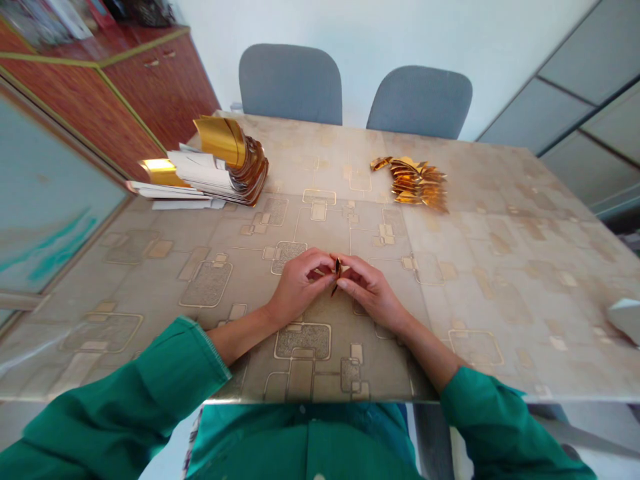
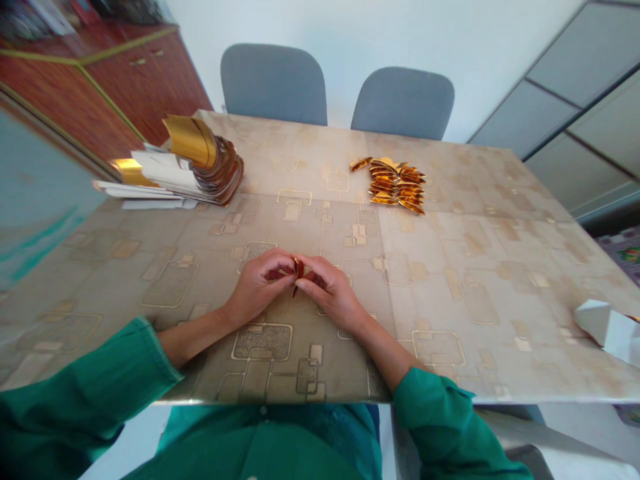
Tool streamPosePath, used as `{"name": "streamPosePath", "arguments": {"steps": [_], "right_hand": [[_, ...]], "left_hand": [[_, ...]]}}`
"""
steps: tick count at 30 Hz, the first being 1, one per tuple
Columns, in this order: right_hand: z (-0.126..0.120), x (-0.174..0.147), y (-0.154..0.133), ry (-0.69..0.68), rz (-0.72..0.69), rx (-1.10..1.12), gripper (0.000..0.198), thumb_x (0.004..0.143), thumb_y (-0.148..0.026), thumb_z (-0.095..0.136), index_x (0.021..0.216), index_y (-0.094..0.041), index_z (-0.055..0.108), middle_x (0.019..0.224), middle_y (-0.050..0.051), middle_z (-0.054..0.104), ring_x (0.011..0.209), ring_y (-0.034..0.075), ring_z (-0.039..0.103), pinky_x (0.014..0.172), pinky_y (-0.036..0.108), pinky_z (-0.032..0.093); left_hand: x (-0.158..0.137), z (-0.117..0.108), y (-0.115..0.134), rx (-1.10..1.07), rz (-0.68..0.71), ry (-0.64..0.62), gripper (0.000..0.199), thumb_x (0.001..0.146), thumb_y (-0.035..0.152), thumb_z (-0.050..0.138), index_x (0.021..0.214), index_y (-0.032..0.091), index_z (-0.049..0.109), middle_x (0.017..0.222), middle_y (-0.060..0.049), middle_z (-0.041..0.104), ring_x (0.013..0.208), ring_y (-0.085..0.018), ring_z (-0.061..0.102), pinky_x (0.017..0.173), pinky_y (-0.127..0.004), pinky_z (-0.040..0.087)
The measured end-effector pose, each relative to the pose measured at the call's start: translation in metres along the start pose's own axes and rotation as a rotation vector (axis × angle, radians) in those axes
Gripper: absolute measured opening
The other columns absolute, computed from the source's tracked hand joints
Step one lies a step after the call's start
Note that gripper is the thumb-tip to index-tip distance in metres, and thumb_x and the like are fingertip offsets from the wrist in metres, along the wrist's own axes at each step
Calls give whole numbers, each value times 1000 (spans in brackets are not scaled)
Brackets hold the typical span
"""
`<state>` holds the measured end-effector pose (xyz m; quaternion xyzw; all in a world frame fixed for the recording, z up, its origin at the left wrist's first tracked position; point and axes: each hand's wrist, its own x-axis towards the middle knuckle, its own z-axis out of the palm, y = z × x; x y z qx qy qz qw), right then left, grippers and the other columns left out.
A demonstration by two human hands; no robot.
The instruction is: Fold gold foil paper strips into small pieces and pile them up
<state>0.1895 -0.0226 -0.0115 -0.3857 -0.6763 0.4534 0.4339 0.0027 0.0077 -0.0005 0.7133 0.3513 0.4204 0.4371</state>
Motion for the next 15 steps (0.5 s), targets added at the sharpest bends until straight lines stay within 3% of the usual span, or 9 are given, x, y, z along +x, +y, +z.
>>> {"name": "streamPosePath", "arguments": {"steps": [8, 15], "right_hand": [[-3, 0, -3, -11, -63, -161, 47, 99, -31, 53, 145, -38, 46, 114, 5, 58, 95, 17, 58, 90, 36, 49], [-4, 0, -4, -32, -87, -246, 48, 100, -31, 50, 148, -35, 42, 113, 6, 57, 100, 19, 57, 92, 38, 49]], "left_hand": [[0, -1, 3, -53, -46, -59, 17, 92, 32, 60, 88, 17, 66, 82, -2, 67, 76, -14, 61, 71, -25, 47], [0, 1, 1, -97, -115, -65, 19, 89, 36, 65, 88, 17, 66, 81, -2, 69, 73, -15, 63, 69, -25, 49]]}}
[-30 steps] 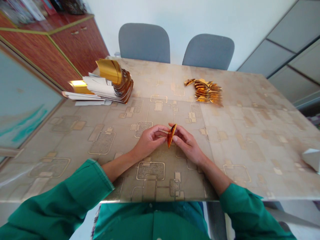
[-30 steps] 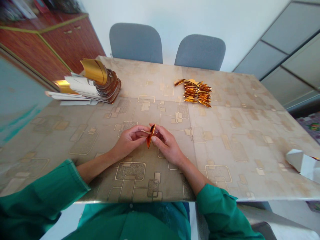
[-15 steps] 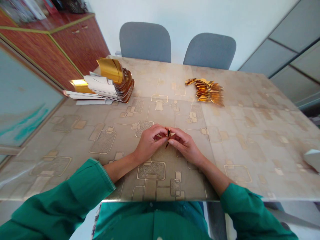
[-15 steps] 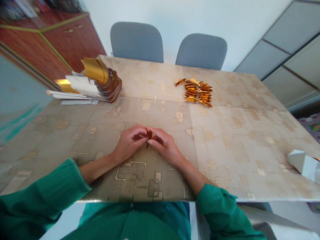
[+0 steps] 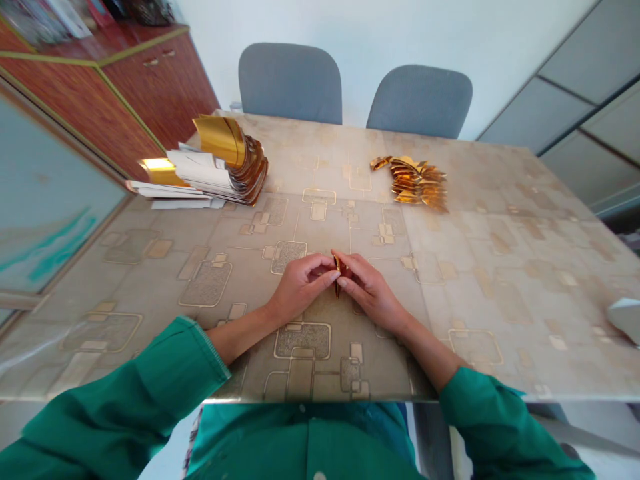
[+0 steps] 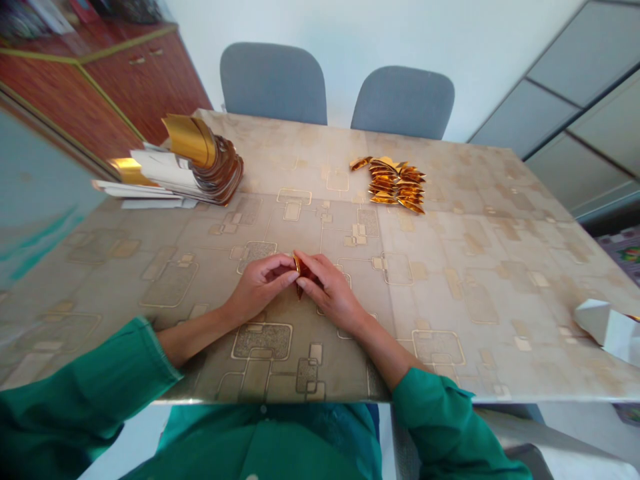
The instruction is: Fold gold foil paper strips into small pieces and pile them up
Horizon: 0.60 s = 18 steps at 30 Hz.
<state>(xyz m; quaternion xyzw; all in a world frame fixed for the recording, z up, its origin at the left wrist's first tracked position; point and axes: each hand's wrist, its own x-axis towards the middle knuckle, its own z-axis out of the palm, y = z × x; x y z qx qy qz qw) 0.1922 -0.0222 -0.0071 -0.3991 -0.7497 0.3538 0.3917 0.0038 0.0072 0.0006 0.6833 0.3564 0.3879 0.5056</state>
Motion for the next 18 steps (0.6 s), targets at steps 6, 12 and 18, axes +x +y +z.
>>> {"name": "streamPosePath", "arguments": {"steps": [6, 12, 18], "right_hand": [[0, 0, -1, 8, 4, -45, 50, 99, -27, 50, 149, -32, 40, 106, 5, 57, 90, 17, 57, 84, 36, 51], [1, 0, -5, 13, 21, -99, 57, 95, -27, 57, 148, -31, 40, 109, 6, 59, 92, 18, 57, 85, 37, 51], [0, -1, -4, 2, 15, -103, 55, 97, -25, 52, 150, -30, 37, 109, 7, 59, 91, 19, 58, 83, 38, 52]], "left_hand": [[0, 0, -1, 40, 11, 27, 17, 90, 33, 63, 89, 16, 67, 79, -1, 67, 71, -14, 61, 67, -24, 47], [-2, 1, -1, 38, -11, 16, 20, 89, 35, 63, 84, 16, 68, 74, -1, 68, 67, -13, 60, 63, -23, 46], [-1, 2, -4, -26, -46, 29, 20, 88, 35, 63, 84, 16, 68, 73, -1, 68, 66, -14, 64, 64, -24, 50]]}}
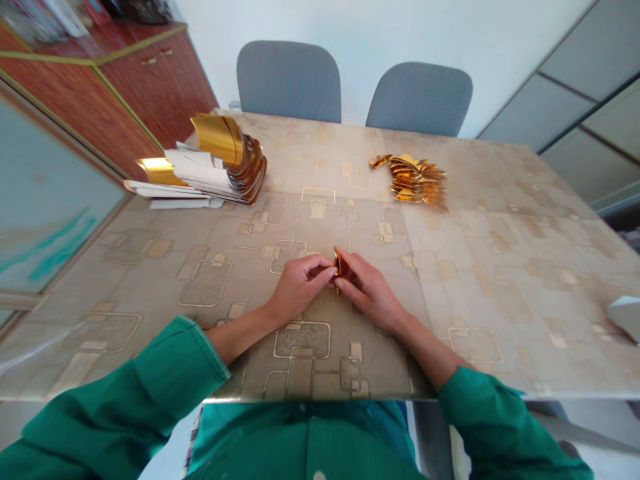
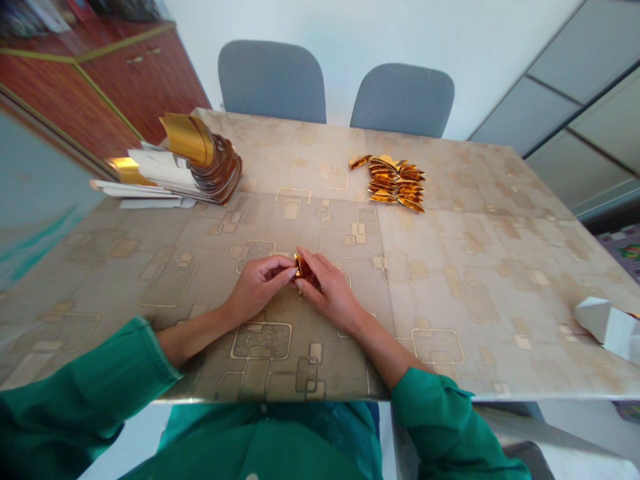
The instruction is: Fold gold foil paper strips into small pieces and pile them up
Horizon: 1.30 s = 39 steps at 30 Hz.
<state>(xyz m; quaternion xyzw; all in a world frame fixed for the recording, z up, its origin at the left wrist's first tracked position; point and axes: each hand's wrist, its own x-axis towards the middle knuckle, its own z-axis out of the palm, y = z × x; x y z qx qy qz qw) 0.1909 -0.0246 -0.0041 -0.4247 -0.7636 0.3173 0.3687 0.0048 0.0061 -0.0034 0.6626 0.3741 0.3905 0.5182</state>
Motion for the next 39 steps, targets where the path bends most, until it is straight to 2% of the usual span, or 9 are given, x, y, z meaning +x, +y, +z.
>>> {"name": "streamPosePath", "arguments": {"steps": [4, 9, 13, 18, 21, 26, 30, 35, 39], "right_hand": [[2, 0, -1, 26, 7, -33, 53, 95, -19, 50, 146, -28, 39, 114, 8, 61, 92, 19, 60, 85, 39, 52], [5, 2, -5, 81, 69, -58, 40, 89, -12, 49, 127, -24, 51, 114, 9, 58, 79, 15, 61, 76, 34, 53], [7, 3, -7, 107, 14, -130, 36, 86, -8, 49, 119, -23, 54, 109, 9, 58, 91, 19, 61, 80, 35, 53], [8, 4, -7, 108, -24, -196, 41, 88, -7, 44, 125, -22, 55, 109, 10, 59, 94, 20, 61, 82, 35, 53], [9, 4, -6, 118, -40, -228, 44, 90, -9, 43, 131, -22, 52, 110, 11, 59, 94, 20, 61, 81, 35, 53], [11, 3, -3, 181, 7, -255, 39, 85, -8, 50, 122, -20, 52, 108, 10, 58, 91, 20, 62, 78, 33, 53], [9, 3, -6, 142, 33, -291, 28, 85, -7, 48, 110, -19, 57, 106, 11, 60, 91, 21, 61, 78, 33, 51], [5, 4, -11, 53, 84, -319, 31, 97, -15, 40, 121, -19, 60, 99, 10, 63, 88, 21, 61, 77, 32, 49], [5, 4, -11, 57, 50, -269, 32, 98, -16, 43, 123, -20, 62, 98, 9, 64, 88, 19, 61, 78, 31, 49]], "left_hand": [[0, 4, -2, 36, -14, 76, 15, 84, 29, 62, 77, 16, 63, 69, 0, 66, 62, -12, 61, 59, -22, 48], [1, 8, -1, 44, -71, 124, 15, 80, 27, 64, 73, 17, 55, 66, 2, 61, 59, -11, 59, 55, -20, 46], [1, 10, 0, 70, -65, 122, 12, 80, 24, 62, 74, 17, 53, 65, 4, 58, 60, -10, 58, 56, -20, 46], [1, 14, -1, -151, -135, 48, 19, 81, 24, 63, 94, 17, 52, 83, -1, 68, 75, -13, 67, 66, -24, 56], [2, 15, -3, -258, -182, 52, 24, 80, 26, 66, 95, 18, 48, 79, 1, 68, 72, -13, 68, 63, -25, 60], [4, 13, -1, -278, -229, 83, 20, 80, 26, 66, 89, 16, 52, 79, 0, 67, 69, -11, 68, 63, -24, 62], [4, 12, -1, -300, -278, 78, 18, 77, 21, 64, 88, 16, 50, 75, 2, 67, 66, -11, 69, 63, -25, 63], [4, 13, -3, -271, -257, 70, 22, 76, 19, 63, 93, 17, 49, 79, 1, 67, 67, -12, 70, 62, -25, 63], [5, 13, 1, -242, -263, 81, 22, 74, 17, 61, 93, 16, 51, 82, 0, 67, 67, -12, 70, 62, -25, 63]]}}
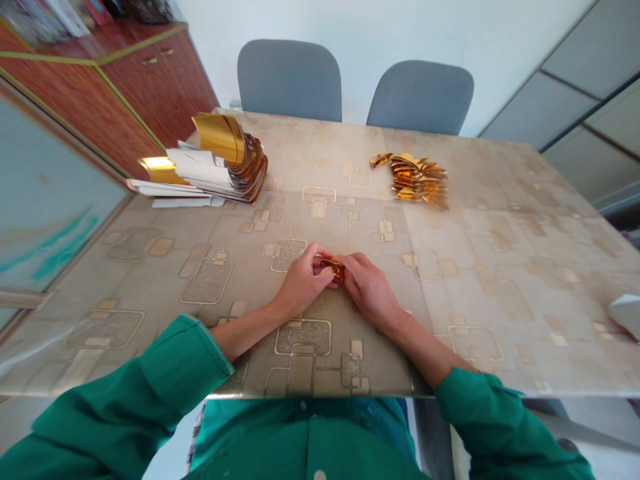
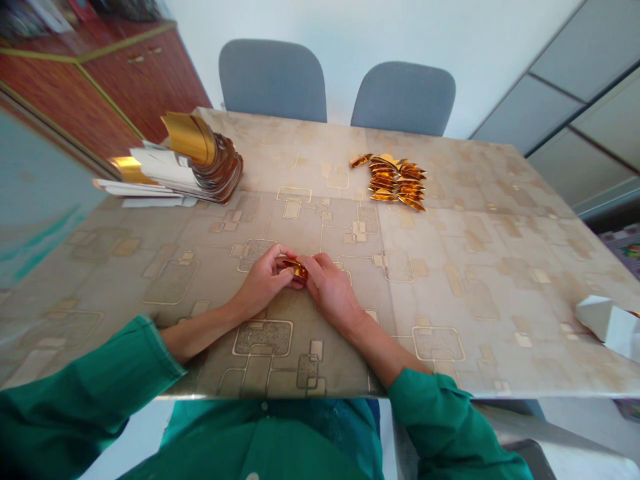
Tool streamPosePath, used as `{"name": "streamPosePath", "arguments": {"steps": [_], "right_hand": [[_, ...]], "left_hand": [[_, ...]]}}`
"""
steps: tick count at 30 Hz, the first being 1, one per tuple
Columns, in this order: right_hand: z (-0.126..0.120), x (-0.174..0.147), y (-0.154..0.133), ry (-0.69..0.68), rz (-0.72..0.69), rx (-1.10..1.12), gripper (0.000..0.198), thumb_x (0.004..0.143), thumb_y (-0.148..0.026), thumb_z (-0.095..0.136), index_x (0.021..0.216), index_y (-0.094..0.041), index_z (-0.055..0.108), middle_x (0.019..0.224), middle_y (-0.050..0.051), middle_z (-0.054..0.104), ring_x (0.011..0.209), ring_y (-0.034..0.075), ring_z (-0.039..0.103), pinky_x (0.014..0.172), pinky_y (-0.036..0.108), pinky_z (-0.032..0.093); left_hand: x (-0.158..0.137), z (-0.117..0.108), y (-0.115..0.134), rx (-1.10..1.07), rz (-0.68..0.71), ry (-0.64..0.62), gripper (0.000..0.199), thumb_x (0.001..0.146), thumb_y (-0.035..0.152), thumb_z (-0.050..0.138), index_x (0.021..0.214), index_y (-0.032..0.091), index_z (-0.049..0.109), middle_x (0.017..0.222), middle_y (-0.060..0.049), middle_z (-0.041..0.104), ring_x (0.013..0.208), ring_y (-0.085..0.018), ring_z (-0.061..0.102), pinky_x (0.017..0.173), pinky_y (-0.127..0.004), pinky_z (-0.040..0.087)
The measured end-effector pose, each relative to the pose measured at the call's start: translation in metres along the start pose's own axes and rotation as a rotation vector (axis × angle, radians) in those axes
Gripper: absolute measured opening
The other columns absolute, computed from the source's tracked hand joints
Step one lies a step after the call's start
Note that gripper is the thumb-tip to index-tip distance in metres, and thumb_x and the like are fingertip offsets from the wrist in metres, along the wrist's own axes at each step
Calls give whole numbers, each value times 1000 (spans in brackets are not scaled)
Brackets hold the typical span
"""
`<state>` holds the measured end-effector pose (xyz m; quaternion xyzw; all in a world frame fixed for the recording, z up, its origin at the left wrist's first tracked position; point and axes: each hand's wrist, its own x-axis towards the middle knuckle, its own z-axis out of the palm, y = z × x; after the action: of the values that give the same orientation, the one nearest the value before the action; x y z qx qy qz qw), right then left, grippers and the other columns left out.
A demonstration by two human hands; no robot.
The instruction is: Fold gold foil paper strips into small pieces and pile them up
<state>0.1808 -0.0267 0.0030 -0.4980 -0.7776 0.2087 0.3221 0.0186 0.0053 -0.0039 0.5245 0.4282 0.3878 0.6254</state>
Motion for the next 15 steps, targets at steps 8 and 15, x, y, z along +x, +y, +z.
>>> {"name": "streamPosePath", "arguments": {"steps": [8, 15], "right_hand": [[1, 1, 7, 122, 99, 169, 26, 88, -14, 51, 104, -21, 70, 86, 4, 69, 73, 15, 61, 67, 26, 47], [-3, 2, 8, 99, 322, 368, 19, 86, -28, 56, 102, -21, 64, 74, -2, 64, 62, 13, 56, 58, 25, 44]], "left_hand": [[2, -8, 11, 182, -74, 16, 12, 79, 16, 57, 88, 12, 62, 71, -2, 68, 63, -11, 69, 56, -19, 59], [0, -8, 12, 96, -113, -80, 37, 75, 9, 52, 112, 15, 54, 68, 2, 69, 54, -13, 69, 50, -20, 56]]}}
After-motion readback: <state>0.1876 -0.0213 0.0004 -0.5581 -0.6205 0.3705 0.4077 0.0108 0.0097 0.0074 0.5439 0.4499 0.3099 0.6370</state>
